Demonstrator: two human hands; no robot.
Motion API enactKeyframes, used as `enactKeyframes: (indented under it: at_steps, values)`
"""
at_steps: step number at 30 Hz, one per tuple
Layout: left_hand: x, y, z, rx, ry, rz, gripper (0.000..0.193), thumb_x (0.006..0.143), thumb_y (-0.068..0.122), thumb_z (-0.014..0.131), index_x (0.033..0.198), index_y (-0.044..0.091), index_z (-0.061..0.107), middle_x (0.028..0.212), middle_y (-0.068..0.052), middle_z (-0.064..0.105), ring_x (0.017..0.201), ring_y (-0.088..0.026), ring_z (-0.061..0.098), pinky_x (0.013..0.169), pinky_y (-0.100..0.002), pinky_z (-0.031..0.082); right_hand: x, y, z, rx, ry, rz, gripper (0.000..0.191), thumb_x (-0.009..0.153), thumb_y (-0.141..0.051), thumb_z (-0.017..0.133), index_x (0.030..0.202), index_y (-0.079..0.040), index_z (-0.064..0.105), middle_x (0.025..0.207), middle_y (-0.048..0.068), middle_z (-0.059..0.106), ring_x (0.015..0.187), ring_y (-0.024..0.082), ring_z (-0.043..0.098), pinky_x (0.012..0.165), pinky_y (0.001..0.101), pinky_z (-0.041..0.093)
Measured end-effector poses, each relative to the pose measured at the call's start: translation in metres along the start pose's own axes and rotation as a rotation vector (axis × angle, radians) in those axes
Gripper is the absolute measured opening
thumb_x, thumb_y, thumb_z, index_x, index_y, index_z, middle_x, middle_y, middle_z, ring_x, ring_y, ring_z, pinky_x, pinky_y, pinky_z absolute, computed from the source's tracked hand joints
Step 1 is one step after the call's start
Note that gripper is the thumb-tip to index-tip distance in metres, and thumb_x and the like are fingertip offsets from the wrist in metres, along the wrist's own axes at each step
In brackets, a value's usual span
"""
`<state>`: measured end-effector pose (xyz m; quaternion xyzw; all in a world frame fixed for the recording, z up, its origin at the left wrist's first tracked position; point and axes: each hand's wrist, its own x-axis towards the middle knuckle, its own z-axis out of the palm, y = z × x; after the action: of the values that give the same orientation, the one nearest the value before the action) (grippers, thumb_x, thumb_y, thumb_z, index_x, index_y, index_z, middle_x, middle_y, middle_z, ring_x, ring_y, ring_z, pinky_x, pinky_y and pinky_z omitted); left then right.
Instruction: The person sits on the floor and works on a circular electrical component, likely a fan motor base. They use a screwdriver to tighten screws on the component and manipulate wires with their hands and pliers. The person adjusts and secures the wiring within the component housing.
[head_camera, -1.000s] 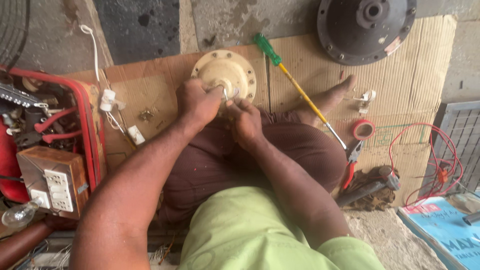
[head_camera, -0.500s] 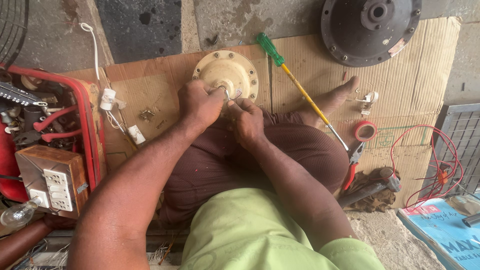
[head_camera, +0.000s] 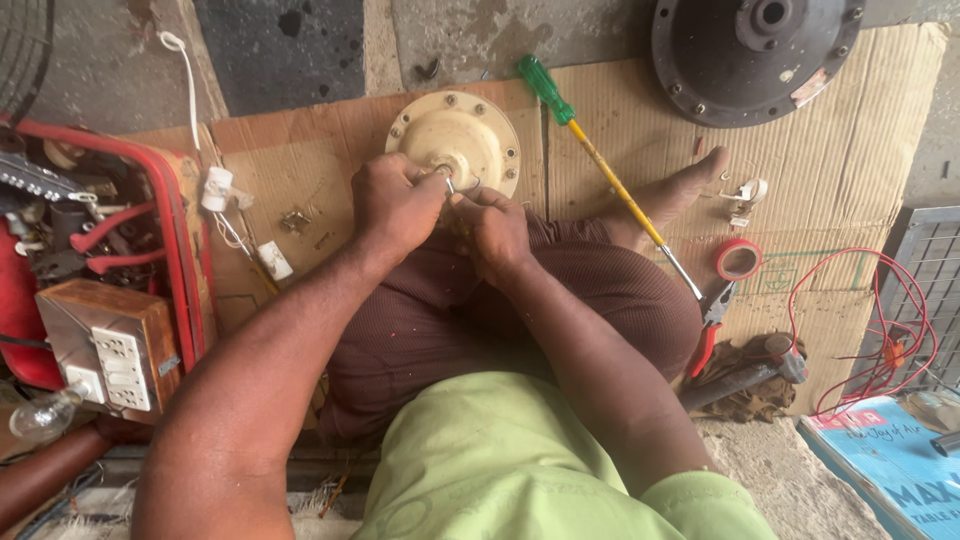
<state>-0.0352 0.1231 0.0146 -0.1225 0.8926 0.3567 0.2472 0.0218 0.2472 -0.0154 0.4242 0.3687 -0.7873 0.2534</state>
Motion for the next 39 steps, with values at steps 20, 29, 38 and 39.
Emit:
enactKeyframes:
  at_steps: [20, 29, 38, 39]
  values:
    - [-0.020, 0.056, 0.006, 0.589, -0.236, -0.104, 0.025, 0.086, 0.014, 0.075, 0.103, -0.005, 0.073, 0.106, -0.027, 0.071, 0.100, -0.038, 0.072, 0.080, -0.044, 0.062, -0.017, 0.007, -0.009, -0.010, 0.042, -0.078, 0.016, 0.092, -0.013, 0.070, 0.099, 0.001, 0.070, 0.076, 0.006, 0.066, 0.062, 0.014, 0.055, 0.053, 0.0280, 0.044]
    - [-0.007, 0.019, 0.017, 0.392, 0.030, 0.213, 0.026, 0.084, 0.021, 0.073, 0.090, -0.004, 0.072, 0.087, -0.024, 0.075, 0.086, -0.039, 0.074, 0.083, -0.049, 0.057, -0.016, 0.013, -0.017, -0.079, 0.003, -0.139, 0.020, 0.099, -0.021, 0.062, 0.100, -0.002, 0.068, 0.082, 0.004, 0.068, 0.066, 0.010, 0.056, 0.058, 0.0260, 0.047]
    - [-0.004, 0.024, 0.011, 0.040, 0.014, -0.173, 0.025, 0.078, 0.023, 0.068, 0.074, -0.002, 0.068, 0.074, -0.015, 0.074, 0.072, -0.024, 0.075, 0.067, -0.039, 0.060, -0.009, 0.019, -0.010, -0.030, -0.005, -0.148, 0.019, 0.103, -0.021, 0.056, 0.103, -0.004, 0.065, 0.082, 0.003, 0.067, 0.062, 0.011, 0.054, 0.055, 0.0261, 0.047]
    - [-0.004, 0.027, 0.009, 0.000, 0.011, -0.212, 0.024, 0.078, 0.022, 0.067, 0.074, -0.002, 0.068, 0.074, -0.014, 0.074, 0.070, -0.022, 0.074, 0.065, -0.038, 0.060, -0.009, 0.019, -0.010, -0.041, 0.005, -0.148, 0.019, 0.103, -0.021, 0.055, 0.103, -0.004, 0.064, 0.082, 0.004, 0.068, 0.061, 0.011, 0.055, 0.055, 0.0261, 0.048]
